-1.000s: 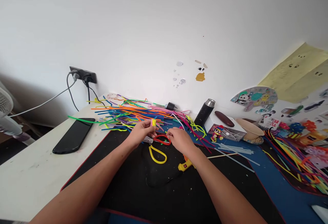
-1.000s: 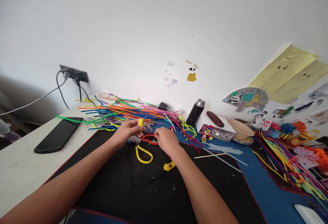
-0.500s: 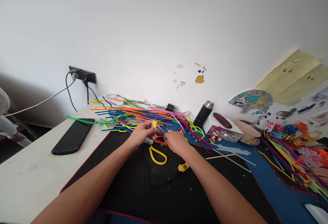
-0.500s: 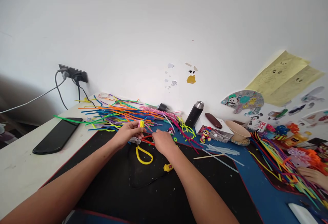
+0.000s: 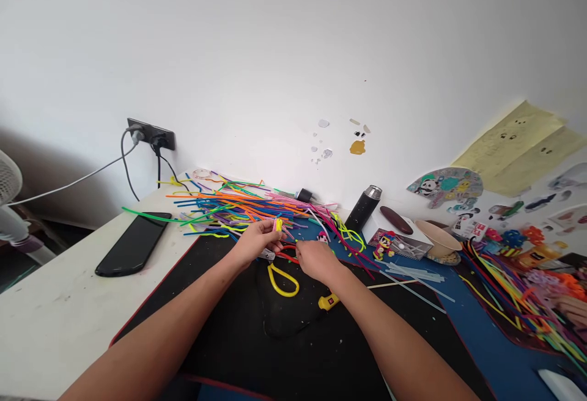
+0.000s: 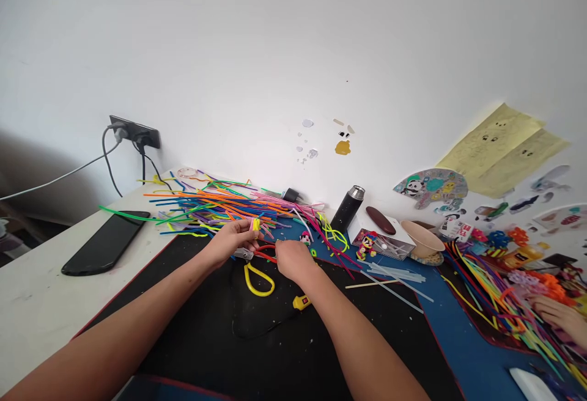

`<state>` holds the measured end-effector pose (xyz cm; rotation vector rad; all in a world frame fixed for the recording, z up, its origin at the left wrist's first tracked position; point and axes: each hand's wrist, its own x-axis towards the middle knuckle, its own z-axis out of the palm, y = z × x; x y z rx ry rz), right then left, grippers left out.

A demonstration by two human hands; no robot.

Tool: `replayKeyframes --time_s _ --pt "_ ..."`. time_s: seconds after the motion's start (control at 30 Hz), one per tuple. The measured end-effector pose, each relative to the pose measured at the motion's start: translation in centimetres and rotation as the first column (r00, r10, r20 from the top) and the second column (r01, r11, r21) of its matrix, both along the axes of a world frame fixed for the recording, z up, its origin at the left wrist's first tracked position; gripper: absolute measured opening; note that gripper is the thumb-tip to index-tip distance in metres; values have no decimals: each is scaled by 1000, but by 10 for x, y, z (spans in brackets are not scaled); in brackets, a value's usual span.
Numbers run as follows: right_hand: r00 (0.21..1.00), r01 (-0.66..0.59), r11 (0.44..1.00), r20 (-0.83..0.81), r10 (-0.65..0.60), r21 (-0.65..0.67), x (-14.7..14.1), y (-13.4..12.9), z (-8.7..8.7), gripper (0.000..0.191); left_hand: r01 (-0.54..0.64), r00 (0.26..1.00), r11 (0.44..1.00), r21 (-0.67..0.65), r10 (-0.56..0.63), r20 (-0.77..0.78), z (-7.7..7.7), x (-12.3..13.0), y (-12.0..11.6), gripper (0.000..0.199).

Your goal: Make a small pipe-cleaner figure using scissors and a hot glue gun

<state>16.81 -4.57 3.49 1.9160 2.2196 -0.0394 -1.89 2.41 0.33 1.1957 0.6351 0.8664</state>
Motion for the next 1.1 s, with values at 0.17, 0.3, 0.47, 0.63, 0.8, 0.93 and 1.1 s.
replayKeyframes --time_s 0.17,0.3,0.47,0.63,0.8,0.93,1.1 --pt "1000 -15 1000 -7 15 -7 6 1 3 19 16 1000 1000 13 -16 -9 -1 0 1 29" --pt "1000 -24 1000 -9 24 -20 6 0 5 17 29 1000 999 34 -29 -11 -2 0 1 28" --pt "999 -7 1000 -33 7 -4 3 -3 6 15 38 999 999 37 -38 1 -2 0 0 25" --pt "990 74 995 -124 -66 66 11 -6 7 12 4 1000 1000 -16 -4 26 0 0 0 25" --pt "899 236 961 -407 -161 141 26 -13 9 9 -24 996 998 -66 30 85 0 0 1 21" --pt "706 352 928 -686 -176 123 19 -14 6 18 -22 990 995 -102 36 134 -2 2 0 36" --pt "405 394 919 -901 -155 19 -11 -3 -7 22 -21 985 992 -128 43 168 -4 1 0 63"
